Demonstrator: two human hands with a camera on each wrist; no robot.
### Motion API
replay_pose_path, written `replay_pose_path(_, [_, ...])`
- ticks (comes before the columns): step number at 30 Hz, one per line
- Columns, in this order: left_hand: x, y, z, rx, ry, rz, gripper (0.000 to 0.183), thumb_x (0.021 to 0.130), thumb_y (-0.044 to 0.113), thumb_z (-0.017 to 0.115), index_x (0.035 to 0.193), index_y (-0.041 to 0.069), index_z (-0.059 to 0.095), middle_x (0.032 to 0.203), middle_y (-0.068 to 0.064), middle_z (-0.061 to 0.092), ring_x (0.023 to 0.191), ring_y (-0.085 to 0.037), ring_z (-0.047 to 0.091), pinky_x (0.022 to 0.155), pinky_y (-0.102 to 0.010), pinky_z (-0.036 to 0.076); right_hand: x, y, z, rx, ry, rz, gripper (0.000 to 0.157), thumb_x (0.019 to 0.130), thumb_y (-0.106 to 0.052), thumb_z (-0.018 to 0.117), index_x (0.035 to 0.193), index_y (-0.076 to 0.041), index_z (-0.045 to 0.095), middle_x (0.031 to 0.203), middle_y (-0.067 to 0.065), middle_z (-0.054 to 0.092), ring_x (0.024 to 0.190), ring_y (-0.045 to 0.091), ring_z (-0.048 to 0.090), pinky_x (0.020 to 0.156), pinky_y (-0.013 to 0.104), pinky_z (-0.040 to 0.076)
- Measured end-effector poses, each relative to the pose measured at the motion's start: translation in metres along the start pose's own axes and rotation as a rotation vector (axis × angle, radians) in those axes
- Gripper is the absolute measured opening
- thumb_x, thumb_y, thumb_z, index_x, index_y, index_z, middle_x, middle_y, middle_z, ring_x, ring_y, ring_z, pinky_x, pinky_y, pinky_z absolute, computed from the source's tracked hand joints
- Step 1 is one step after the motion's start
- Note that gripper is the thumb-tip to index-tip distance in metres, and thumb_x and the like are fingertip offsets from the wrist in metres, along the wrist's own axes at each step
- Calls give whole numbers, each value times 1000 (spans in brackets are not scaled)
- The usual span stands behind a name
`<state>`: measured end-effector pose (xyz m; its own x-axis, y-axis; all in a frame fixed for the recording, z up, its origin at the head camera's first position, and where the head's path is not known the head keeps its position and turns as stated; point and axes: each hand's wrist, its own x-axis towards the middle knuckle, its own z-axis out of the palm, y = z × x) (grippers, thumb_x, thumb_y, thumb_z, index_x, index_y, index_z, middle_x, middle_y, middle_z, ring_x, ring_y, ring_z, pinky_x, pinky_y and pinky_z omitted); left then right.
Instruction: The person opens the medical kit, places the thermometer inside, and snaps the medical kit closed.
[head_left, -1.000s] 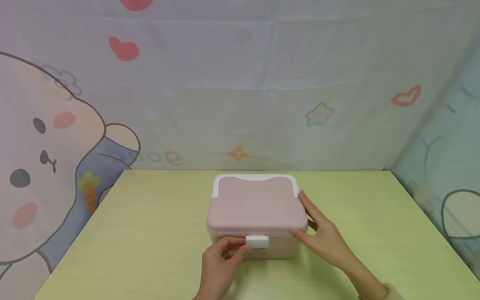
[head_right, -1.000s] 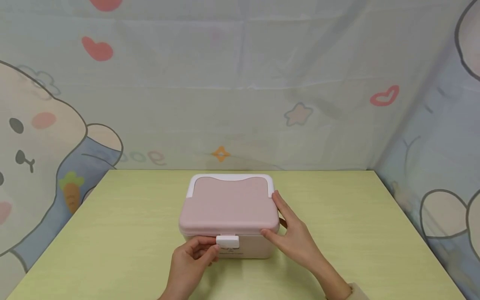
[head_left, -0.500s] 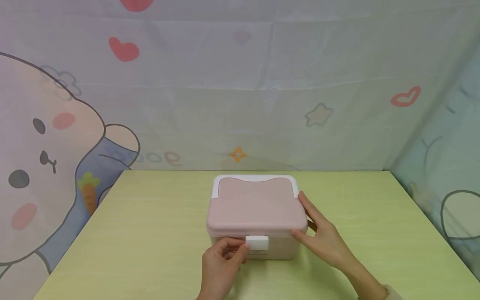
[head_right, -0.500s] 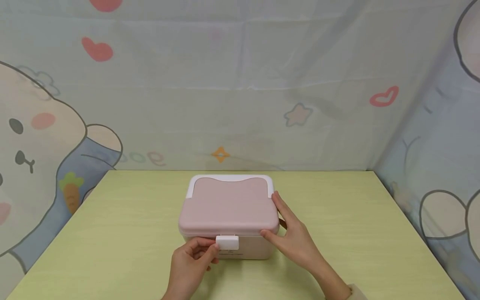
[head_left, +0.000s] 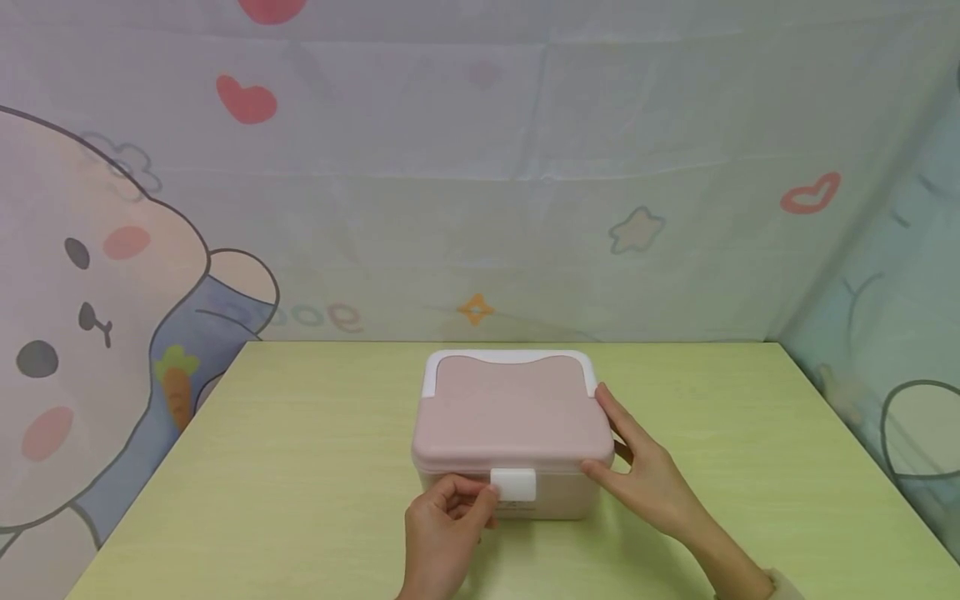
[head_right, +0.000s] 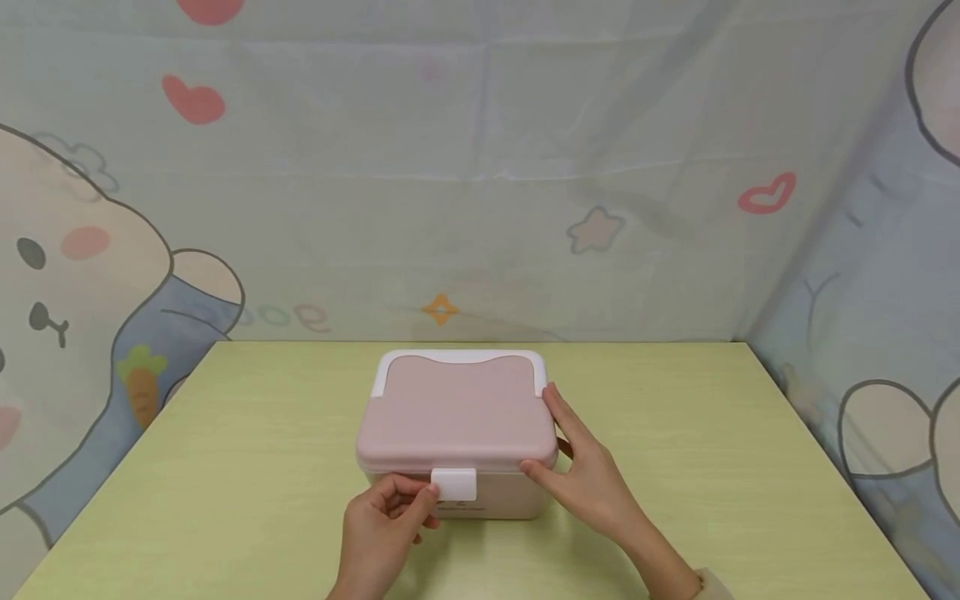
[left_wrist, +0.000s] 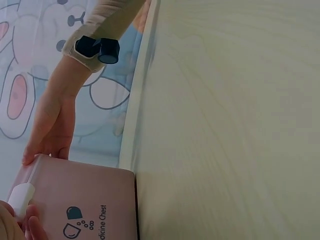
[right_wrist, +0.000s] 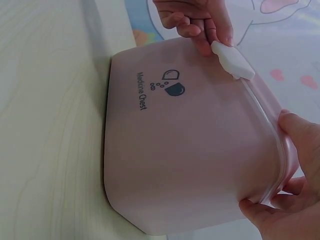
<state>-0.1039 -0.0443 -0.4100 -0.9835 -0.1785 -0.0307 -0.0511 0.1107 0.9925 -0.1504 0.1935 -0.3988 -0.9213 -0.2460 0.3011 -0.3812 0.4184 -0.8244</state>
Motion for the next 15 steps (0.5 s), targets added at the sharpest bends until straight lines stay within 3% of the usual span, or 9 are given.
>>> replay_pose_path(5, [0, -1, 0, -5, -2, 20, 14, 77, 16, 74, 79, 6, 66, 71, -13, 67, 56, -18, 64, 46, -22, 49, 0, -2, 0, 14, -5, 20, 81, 82, -28, 70, 147, -29, 22, 151, -4, 23, 129, 11, 38, 93, 17, 44])
replay_pose_path(15, [3, -4, -3, 41, -5, 75, 15, 75, 22, 77, 78, 10, 68, 69, -3, 68, 56, -14, 64, 50, -22, 51, -1, -3, -2, 9, -8, -4, 82, 82, -26, 70, 147, -27, 21, 151, 3, 24, 129, 25, 39, 92, 14, 43])
